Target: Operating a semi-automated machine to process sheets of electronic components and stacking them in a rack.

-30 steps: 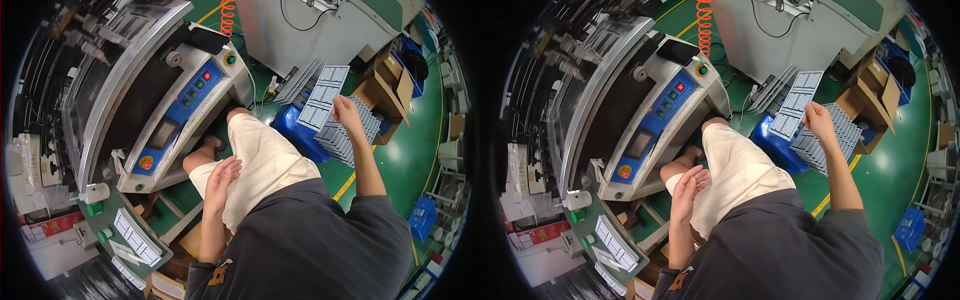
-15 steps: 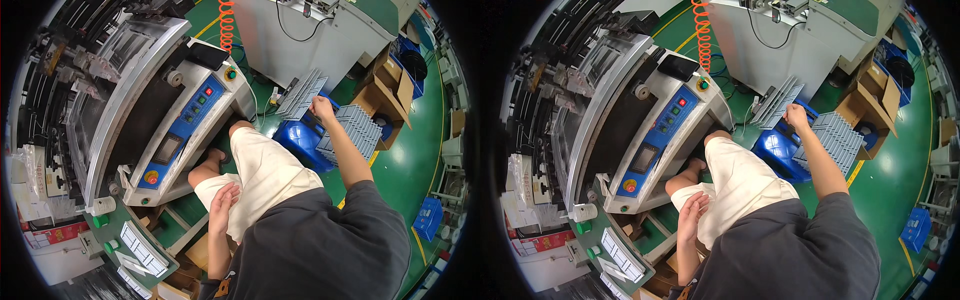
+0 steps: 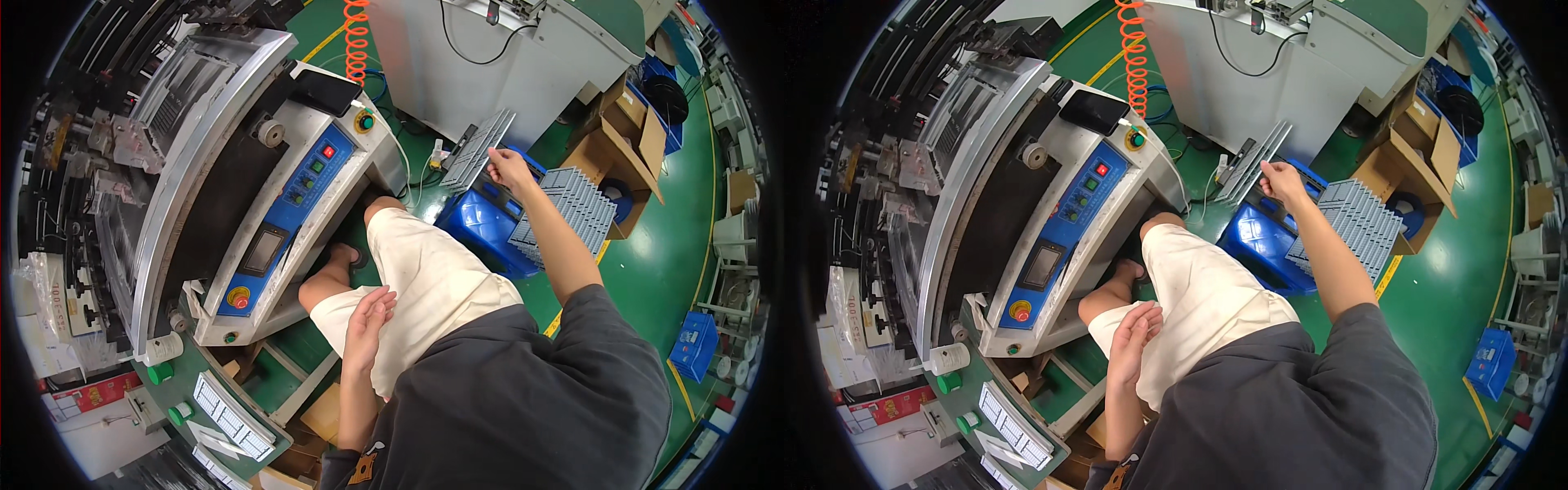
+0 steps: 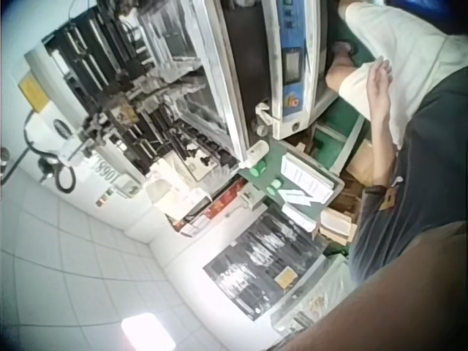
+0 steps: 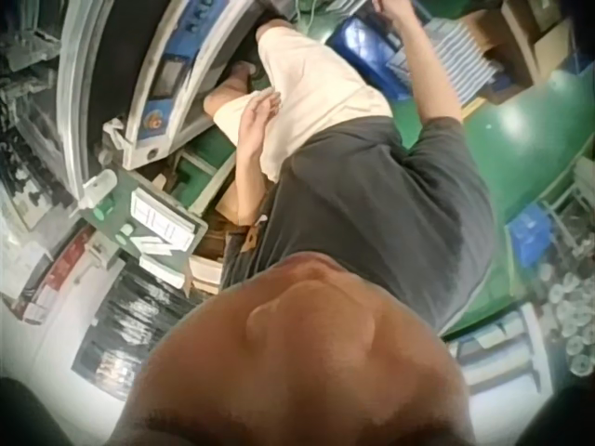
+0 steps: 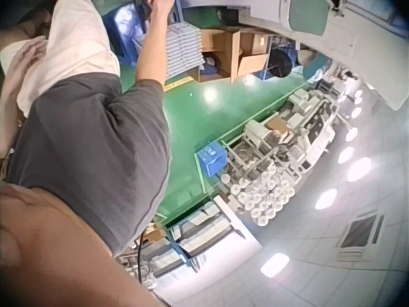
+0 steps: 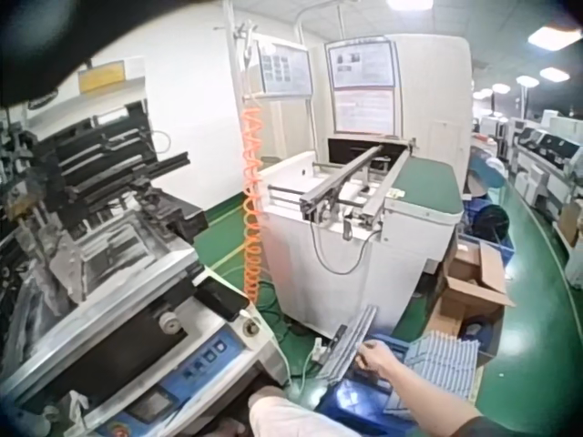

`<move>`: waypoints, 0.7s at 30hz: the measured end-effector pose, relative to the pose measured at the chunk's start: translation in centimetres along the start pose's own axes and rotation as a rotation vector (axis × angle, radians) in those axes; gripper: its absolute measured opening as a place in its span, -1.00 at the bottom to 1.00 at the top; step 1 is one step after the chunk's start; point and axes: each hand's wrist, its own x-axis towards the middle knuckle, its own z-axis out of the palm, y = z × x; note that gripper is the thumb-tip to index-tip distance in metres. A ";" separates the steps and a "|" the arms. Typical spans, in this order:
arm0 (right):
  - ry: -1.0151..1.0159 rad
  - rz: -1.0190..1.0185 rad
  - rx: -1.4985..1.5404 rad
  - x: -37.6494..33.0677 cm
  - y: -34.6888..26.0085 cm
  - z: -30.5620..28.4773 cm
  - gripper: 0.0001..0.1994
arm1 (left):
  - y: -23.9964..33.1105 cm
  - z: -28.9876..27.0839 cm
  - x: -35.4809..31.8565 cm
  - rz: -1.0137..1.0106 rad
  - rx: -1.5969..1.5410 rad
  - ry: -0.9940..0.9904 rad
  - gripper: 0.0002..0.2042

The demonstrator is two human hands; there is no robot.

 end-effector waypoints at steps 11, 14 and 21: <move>0.239 -0.428 -0.589 -5.2 2.5 -12.1 -0.67 | -2.2 -2.7 -1.8 -0.043 -0.049 0.086 -0.64; 0.353 -0.430 -0.808 -7.7 3.5 -14.5 -0.67 | -2.5 -3.5 -1.6 -0.058 -0.044 0.123 -0.64; 0.364 -0.231 -0.808 -6.9 5.5 -14.7 -0.70 | 1.7 0.0 1.9 0.076 0.042 0.040 -0.66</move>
